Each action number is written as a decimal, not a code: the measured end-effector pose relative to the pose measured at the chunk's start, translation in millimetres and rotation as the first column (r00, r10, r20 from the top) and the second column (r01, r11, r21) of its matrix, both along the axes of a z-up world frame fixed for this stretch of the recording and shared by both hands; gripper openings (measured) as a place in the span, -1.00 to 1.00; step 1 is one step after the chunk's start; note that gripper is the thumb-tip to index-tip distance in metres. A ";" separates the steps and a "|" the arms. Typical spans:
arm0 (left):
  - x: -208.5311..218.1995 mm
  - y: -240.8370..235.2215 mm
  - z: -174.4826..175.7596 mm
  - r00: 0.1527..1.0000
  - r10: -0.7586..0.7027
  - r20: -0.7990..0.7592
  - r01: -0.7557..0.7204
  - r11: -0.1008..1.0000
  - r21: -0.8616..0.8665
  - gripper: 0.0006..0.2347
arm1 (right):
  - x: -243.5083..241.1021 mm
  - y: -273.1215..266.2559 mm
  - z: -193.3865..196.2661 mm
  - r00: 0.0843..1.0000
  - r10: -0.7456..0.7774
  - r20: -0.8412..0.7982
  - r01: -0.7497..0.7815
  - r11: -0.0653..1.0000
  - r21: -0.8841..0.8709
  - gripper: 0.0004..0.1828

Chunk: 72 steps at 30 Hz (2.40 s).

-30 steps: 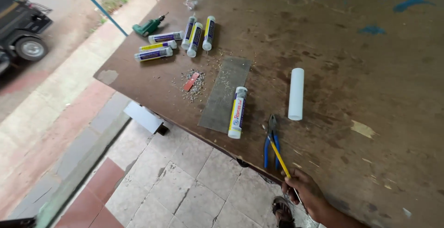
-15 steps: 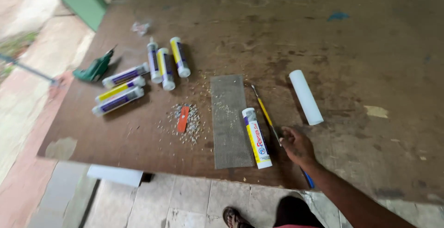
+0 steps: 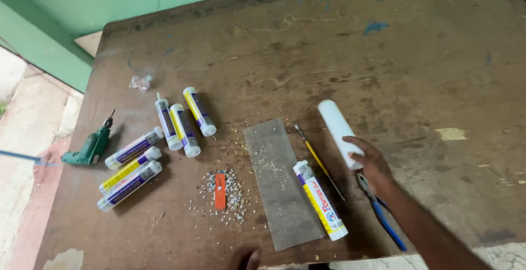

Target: Repairing and preparing glue tubes or adhesive containers using a scraper and pliers.

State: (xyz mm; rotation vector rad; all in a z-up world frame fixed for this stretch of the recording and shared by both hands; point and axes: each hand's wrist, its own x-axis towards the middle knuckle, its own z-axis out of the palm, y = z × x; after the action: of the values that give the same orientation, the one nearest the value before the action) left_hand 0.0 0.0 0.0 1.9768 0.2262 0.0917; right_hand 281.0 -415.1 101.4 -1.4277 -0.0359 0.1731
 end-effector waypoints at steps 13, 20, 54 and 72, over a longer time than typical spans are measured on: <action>174.4 -61.0 242.3 0.938 -0.207 0.276 0.333 0.759 -0.559 -0.52 | -138.8 132.7 21.0 0.928 0.348 -0.136 -0.353 0.935 -0.018 -0.12; 178.5 -17.9 255.9 0.992 -0.064 -0.106 0.027 0.947 -0.319 -0.41 | -74.8 93.0 -2.3 0.994 -0.105 -0.005 0.078 0.767 -0.637 -0.20; 115.3 67.1 190.1 0.803 0.423 -0.419 -0.553 0.269 -0.789 -0.67 | -129.0 230.1 62.4 0.918 0.243 0.315 0.099 0.628 -0.772 -0.67; 49.4 278.5 145.2 0.829 0.060 -0.556 -0.547 0.289 -0.785 -0.53 | -80.7 418.1 -35.9 1.000 0.018 0.005 0.002 0.198 -0.980 -0.31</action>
State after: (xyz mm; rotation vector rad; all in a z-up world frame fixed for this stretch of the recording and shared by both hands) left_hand 49.4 278.5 145.2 0.6871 0.7904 -0.2037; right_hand 200.4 3.0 65.6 -2.7967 0.0809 0.2007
